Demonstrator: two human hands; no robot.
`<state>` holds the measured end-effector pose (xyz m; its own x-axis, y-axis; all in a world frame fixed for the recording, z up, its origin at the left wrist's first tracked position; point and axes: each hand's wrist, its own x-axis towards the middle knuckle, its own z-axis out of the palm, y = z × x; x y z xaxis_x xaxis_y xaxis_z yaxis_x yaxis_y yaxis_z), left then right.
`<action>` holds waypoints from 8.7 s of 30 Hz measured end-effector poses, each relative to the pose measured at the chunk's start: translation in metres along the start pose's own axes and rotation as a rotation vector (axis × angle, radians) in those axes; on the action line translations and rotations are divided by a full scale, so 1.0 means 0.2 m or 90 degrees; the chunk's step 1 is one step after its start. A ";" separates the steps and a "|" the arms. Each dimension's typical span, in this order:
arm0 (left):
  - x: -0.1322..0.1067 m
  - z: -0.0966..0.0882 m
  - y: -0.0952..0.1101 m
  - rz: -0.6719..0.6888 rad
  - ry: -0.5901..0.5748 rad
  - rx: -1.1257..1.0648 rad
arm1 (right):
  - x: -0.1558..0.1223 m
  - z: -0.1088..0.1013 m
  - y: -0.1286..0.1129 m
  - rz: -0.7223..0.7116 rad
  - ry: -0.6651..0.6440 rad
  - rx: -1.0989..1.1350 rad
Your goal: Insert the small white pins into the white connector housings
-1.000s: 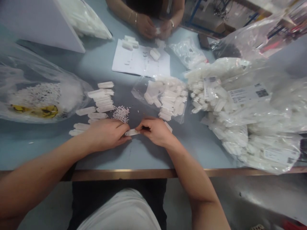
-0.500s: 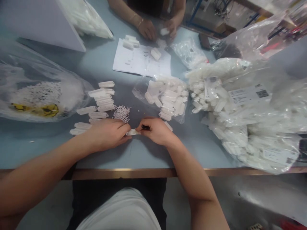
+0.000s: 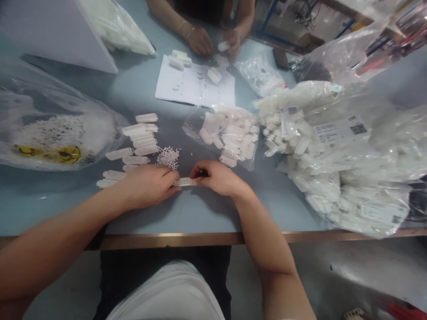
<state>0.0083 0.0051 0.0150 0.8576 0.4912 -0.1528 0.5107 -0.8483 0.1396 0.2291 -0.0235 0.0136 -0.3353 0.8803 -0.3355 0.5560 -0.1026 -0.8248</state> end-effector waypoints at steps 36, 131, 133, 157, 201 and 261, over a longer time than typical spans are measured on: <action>-0.01 0.01 -0.01 -0.002 0.016 -0.028 | 0.10 0.07 0.07 -0.161 0.302 -0.321; -0.03 -0.03 -0.08 0.018 -0.083 -0.032 | 0.09 0.14 -0.03 -0.098 0.183 -0.557; -0.03 -0.02 -0.07 0.016 -0.071 -0.032 | 0.07 0.13 -0.02 -0.102 0.185 -0.535; 0.01 0.00 -0.01 -0.009 -0.025 -0.039 | -0.06 0.04 0.01 -0.138 0.103 -0.074; 0.00 0.02 0.01 0.026 -0.013 -0.001 | -0.02 0.03 -0.03 0.026 -0.030 -0.058; 0.01 0.00 -0.01 -0.028 -0.063 -0.021 | -0.03 0.10 0.02 -0.225 0.090 -0.281</action>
<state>0.0084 0.0078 0.0143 0.8245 0.5048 -0.2555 0.5514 -0.8182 0.1627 0.2177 -0.0396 0.0033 -0.4695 0.8828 0.0146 0.7037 0.3841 -0.5977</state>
